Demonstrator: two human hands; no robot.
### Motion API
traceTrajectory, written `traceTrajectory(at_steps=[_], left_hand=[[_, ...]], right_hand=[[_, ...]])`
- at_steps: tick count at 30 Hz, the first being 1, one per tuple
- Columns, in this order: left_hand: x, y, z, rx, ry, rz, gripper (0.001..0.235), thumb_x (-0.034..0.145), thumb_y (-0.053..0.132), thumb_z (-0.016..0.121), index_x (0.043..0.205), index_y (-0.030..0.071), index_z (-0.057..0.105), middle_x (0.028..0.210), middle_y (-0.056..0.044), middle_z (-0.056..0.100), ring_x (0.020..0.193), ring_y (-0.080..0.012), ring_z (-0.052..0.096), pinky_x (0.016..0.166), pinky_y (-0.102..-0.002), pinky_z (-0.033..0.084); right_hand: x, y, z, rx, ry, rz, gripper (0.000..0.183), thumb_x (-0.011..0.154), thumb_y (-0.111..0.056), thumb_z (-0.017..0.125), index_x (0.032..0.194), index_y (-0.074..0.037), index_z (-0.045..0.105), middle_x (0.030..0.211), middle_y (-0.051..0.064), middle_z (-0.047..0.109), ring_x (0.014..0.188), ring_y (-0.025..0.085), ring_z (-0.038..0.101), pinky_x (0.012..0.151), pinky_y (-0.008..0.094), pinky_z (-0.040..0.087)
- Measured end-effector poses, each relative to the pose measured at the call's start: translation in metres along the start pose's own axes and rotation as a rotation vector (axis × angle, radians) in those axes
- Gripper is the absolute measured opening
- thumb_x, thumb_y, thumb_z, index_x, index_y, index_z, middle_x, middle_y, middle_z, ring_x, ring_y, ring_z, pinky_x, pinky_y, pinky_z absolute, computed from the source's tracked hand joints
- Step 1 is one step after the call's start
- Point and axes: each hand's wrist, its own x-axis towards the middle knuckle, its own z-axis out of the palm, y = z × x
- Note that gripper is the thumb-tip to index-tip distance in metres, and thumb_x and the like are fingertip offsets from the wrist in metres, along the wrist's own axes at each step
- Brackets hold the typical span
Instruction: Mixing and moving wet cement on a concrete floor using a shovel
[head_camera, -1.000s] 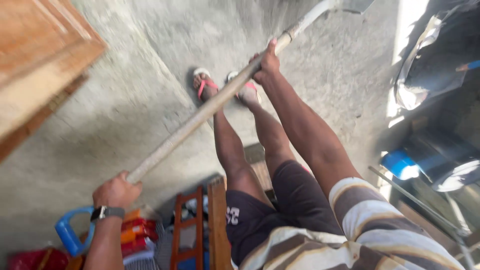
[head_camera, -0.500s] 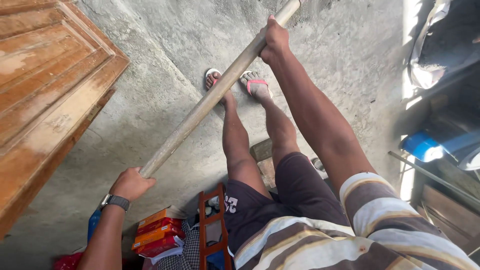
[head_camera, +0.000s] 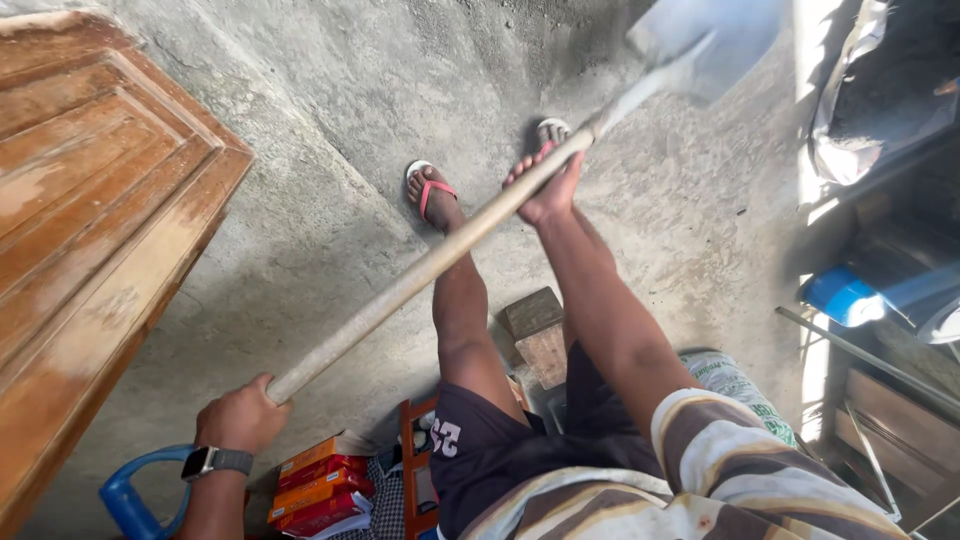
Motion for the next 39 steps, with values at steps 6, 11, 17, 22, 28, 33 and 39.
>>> traceTrajectory(at_steps=[6,11,17,22,28,33,39], left_hand=[[0.038,0.031,-0.002,0.123,-0.070,-0.113,0.057,0.072,0.044,0.046,0.128,0.035,0.046,0.118,-0.006,0.063,0.107,-0.0305,0.062,0.088,-0.039,0.049],[0.109,0.058,0.030,-0.021,0.027,-0.071,0.063,0.070,0.057,0.048,0.126,0.029,0.055,0.114,-0.011,0.068,0.107,-0.0315,0.062,0.090,-0.041,0.049],[0.117,0.172,-0.015,-0.145,0.164,0.017,0.059,0.075,0.046,0.054,0.128,0.021,0.051,0.098,-0.017,0.067,0.090,-0.0425,0.061,0.077,-0.054,0.048],[0.084,0.183,0.013,-0.108,0.164,0.029,0.058,0.076,0.049,0.056,0.128,0.022,0.050,0.088,-0.012,0.068,0.081,-0.0369,0.064,0.068,-0.051,0.053],[0.006,0.189,0.026,-0.233,0.023,-0.023,0.057,0.073,0.045,0.055,0.126,0.024,0.051,0.099,-0.016,0.068,0.092,-0.0386,0.062,0.077,-0.047,0.050],[-0.047,0.194,0.013,-0.296,-0.070,-0.049,0.058,0.070,0.045,0.054,0.124,0.026,0.052,0.100,-0.013,0.069,0.093,-0.0365,0.062,0.078,-0.046,0.050],[-0.077,0.193,0.000,-0.378,-0.169,-0.065,0.054,0.070,0.041,0.056,0.122,0.027,0.055,0.102,-0.011,0.068,0.091,-0.0347,0.062,0.075,-0.044,0.050]], right_hand=[[0.100,0.037,-0.108,0.051,0.391,0.085,0.068,0.068,-0.084,0.032,0.055,-0.018,0.040,0.045,-0.002,0.037,0.040,0.015,0.037,0.046,0.031,0.035],[0.155,0.000,-0.094,-0.086,0.385,0.017,0.061,0.074,-0.074,0.025,0.060,-0.017,0.043,0.049,-0.002,0.042,0.040,0.018,0.045,0.048,0.038,0.044],[0.203,-0.109,0.002,-0.255,0.284,-0.118,0.062,0.079,-0.069,0.022,0.058,-0.014,0.042,0.043,-0.001,0.038,0.037,0.014,0.037,0.037,0.033,0.038],[0.157,-0.131,0.022,-0.241,0.317,-0.096,0.061,0.076,-0.071,0.028,0.059,-0.014,0.042,0.046,-0.001,0.039,0.039,0.014,0.037,0.040,0.032,0.036],[0.107,-0.144,0.027,-0.288,0.305,-0.069,0.064,0.067,-0.077,0.031,0.061,-0.014,0.040,0.047,0.001,0.038,0.040,0.017,0.038,0.041,0.034,0.036],[0.078,-0.152,0.042,-0.334,0.312,-0.049,0.066,0.067,-0.077,0.032,0.062,-0.012,0.037,0.051,0.004,0.038,0.043,0.019,0.039,0.044,0.034,0.036],[0.059,-0.160,0.060,-0.376,0.318,-0.047,0.065,0.070,-0.075,0.035,0.066,-0.011,0.042,0.054,0.005,0.042,0.045,0.020,0.042,0.046,0.037,0.041]])
